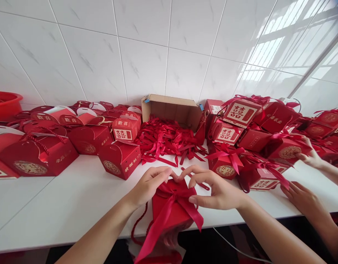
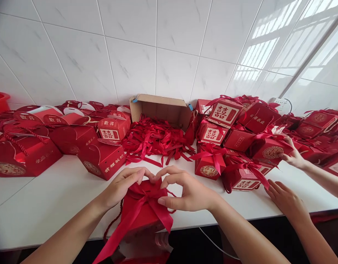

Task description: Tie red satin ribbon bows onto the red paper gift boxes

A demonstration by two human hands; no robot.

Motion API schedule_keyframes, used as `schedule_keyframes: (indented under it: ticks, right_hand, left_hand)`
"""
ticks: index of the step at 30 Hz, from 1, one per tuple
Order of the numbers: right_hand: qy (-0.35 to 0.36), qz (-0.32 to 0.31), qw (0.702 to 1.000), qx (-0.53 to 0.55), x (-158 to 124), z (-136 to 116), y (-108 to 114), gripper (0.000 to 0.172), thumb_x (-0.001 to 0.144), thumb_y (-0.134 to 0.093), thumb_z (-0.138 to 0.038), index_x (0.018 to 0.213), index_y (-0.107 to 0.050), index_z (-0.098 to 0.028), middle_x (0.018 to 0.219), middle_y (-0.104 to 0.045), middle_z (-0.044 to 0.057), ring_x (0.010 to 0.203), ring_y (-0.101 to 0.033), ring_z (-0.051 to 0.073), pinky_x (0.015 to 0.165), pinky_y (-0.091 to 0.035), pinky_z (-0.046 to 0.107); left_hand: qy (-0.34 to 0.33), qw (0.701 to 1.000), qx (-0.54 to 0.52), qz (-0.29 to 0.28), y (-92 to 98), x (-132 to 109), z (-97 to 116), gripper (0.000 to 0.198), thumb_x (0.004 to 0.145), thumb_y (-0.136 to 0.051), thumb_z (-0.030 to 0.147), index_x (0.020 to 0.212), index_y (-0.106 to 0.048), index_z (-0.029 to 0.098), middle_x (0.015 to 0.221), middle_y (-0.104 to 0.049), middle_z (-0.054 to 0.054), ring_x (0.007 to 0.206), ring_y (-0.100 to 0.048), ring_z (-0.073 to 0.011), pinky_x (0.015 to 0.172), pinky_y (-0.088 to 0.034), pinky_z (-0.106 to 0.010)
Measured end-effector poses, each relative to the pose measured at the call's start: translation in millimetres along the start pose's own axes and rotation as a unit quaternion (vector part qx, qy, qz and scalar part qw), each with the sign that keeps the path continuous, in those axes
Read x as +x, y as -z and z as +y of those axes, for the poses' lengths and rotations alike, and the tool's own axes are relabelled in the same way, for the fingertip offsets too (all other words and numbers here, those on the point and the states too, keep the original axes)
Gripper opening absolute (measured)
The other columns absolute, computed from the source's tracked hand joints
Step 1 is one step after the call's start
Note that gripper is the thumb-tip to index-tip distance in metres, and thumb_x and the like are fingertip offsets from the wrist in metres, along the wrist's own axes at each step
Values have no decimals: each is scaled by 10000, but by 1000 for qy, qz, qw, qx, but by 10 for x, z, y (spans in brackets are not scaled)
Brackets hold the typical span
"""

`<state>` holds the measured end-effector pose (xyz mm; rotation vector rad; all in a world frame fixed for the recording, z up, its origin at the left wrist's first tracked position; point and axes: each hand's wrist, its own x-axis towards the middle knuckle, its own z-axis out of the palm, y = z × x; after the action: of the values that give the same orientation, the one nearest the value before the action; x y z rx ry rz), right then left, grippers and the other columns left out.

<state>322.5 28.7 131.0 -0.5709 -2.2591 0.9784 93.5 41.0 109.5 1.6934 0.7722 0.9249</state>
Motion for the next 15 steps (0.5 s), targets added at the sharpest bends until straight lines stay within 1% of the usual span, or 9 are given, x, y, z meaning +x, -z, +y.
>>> schedule_keyframes:
  ticks: [3,4,6,7,9,10,11,13,15]
  right_hand:
    - [-33,-2,999,2,-2,-2,30,99,832,-663,-225,853,-574,-186,1222,-548,104,1130,-541,211,998,-403,383]
    - [-40,1,999,5,1,0,34,99,852,-642,-257,837,-579,-182,1229,-543,105,1132,-537,213,1003,-396,385]
    - [-54,8,998,16,8,6,33,204,914,-549,-336,795,-581,-174,1225,-541,114,1122,-537,214,997,-394,385]
    - [-61,13,998,22,11,11,28,278,944,-485,-374,779,-580,-170,1219,-542,120,1109,-540,212,985,-402,383]
    - [-72,19,997,28,12,21,19,373,973,-389,-422,768,-573,-170,1211,-546,127,1090,-544,213,965,-414,386]
    - [-70,21,997,29,10,26,17,363,969,-395,-428,774,-565,-172,1211,-548,128,1090,-544,216,965,-414,391]
    - [-62,20,998,27,7,31,18,310,951,-445,-417,790,-556,-177,1218,-548,128,1097,-542,220,972,-409,397]
    - [-34,4,999,16,4,44,30,159,876,-594,-329,834,-533,-189,1248,-538,123,1126,-532,226,996,-390,405]
    - [-10,-12,1000,1,8,61,46,161,805,-660,-212,880,-518,-201,1276,-528,118,1158,-515,225,1010,-377,404]
  left_hand:
    - [-16,1000,5,-21,11,10,5,355,929,-442,382,783,-674,156,953,-697,-67,952,-613,-215,904,-424,-304]
    - [-23,1000,7,-16,17,-5,6,332,926,-453,383,831,-676,156,994,-692,-74,988,-609,-224,931,-422,-316]
    - [-34,999,8,24,32,-94,4,280,925,-457,370,989,-653,180,1130,-659,-75,1118,-566,-242,1010,-394,-347]
    - [-32,998,8,48,40,-174,-2,282,921,-455,352,1098,-618,206,1221,-622,-68,1207,-514,-253,1059,-363,-368]
    - [-13,996,19,82,45,-397,-30,427,883,-471,304,1309,-492,272,1399,-500,-36,1356,-367,-276,1134,-286,-413]
    - [6,996,36,80,37,-528,-53,526,839,-507,289,1362,-446,293,1460,-436,-22,1395,-304,-303,1149,-265,-441]
    - [22,995,63,79,17,-659,-83,648,785,-565,276,1409,-394,306,1496,-390,-20,1408,-272,-340,1150,-263,-477]
    - [53,990,106,77,-56,-881,-157,901,719,-641,260,1495,-193,347,1551,-292,-25,1416,-247,-374,1115,-315,-533]
    - [63,988,121,67,-154,-1000,-235,1093,666,-716,277,1509,-27,379,1574,-227,-41,1401,-282,-391,1070,-374,-555]
